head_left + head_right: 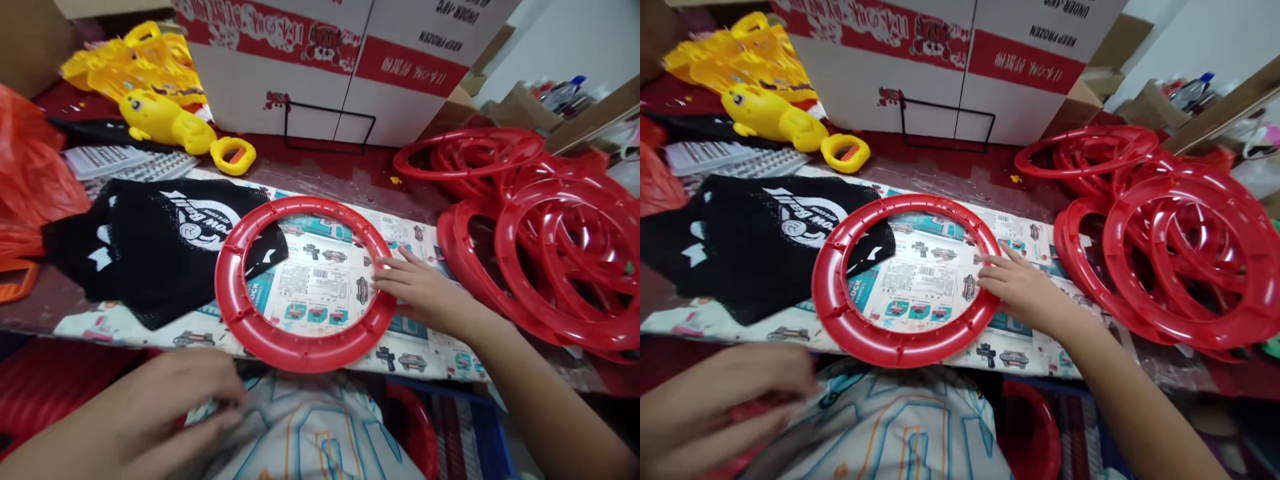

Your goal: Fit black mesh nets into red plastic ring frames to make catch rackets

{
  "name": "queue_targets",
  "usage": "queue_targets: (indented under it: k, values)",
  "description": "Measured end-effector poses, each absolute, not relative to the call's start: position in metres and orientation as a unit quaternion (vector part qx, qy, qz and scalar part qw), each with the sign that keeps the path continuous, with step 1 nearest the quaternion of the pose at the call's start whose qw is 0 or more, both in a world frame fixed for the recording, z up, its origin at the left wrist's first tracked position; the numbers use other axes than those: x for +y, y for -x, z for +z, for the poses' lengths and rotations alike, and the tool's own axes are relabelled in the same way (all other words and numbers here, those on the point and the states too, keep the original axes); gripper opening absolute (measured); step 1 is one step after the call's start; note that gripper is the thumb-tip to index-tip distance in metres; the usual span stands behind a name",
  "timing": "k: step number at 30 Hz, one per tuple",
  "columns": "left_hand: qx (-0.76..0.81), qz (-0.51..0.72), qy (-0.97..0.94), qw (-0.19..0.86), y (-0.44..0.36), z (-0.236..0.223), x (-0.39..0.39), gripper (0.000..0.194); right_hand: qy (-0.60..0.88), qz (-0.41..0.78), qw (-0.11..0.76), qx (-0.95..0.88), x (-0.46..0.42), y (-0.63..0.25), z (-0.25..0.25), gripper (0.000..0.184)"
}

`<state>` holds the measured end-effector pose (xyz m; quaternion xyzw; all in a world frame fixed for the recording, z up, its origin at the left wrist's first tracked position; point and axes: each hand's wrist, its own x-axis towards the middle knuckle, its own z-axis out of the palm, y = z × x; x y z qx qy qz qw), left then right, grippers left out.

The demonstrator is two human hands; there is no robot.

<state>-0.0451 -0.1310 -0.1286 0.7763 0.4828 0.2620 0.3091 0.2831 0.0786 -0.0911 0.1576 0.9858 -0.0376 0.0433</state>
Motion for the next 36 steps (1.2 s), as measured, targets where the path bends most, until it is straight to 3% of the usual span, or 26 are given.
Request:
queue_targets:
  k: [5, 9, 14, 19, 25, 36]
  values:
    - [0.469, 0.311, -0.817, 0.123, 0.034, -0.151, -0.1, 0.026, -0.171, 0.03, 0.063, 0.983, 0.075, -0.286, -0.093, 0.049]
    - [0.475, 0.264, -0.837, 0.055, 0.03, -0.166, -0.094, 0.033, -0.195, 0.003, 0.035, 0.98, 0.049, -0.275, -0.075, 0.059]
    - [0.463, 0.262, -0.844, 0.066, 0.031, -0.169, -0.096, 0.036, -0.206, -0.101, -0.116, 0.966, 0.005, -0.233, -0.084, 0.033]
    - [0.466, 0.274, -0.84, 0.059, 0.03, -0.171, -0.098, 0.042, -0.203, -0.091, -0.144, 0.964, -0.017, -0.206, -0.118, 0.015]
    - [0.472, 0.274, -0.837, 0.049, 0.03, -0.173, -0.1, 0.044, -0.209, -0.049, -0.127, 0.969, -0.028, -0.203, -0.125, 0.019]
    - [0.455, 0.233, -0.859, 0.017, 0.027, -0.173, -0.104, 0.036, -0.24, -0.141, -0.122, 0.953, -0.027, -0.202, -0.129, 0.034]
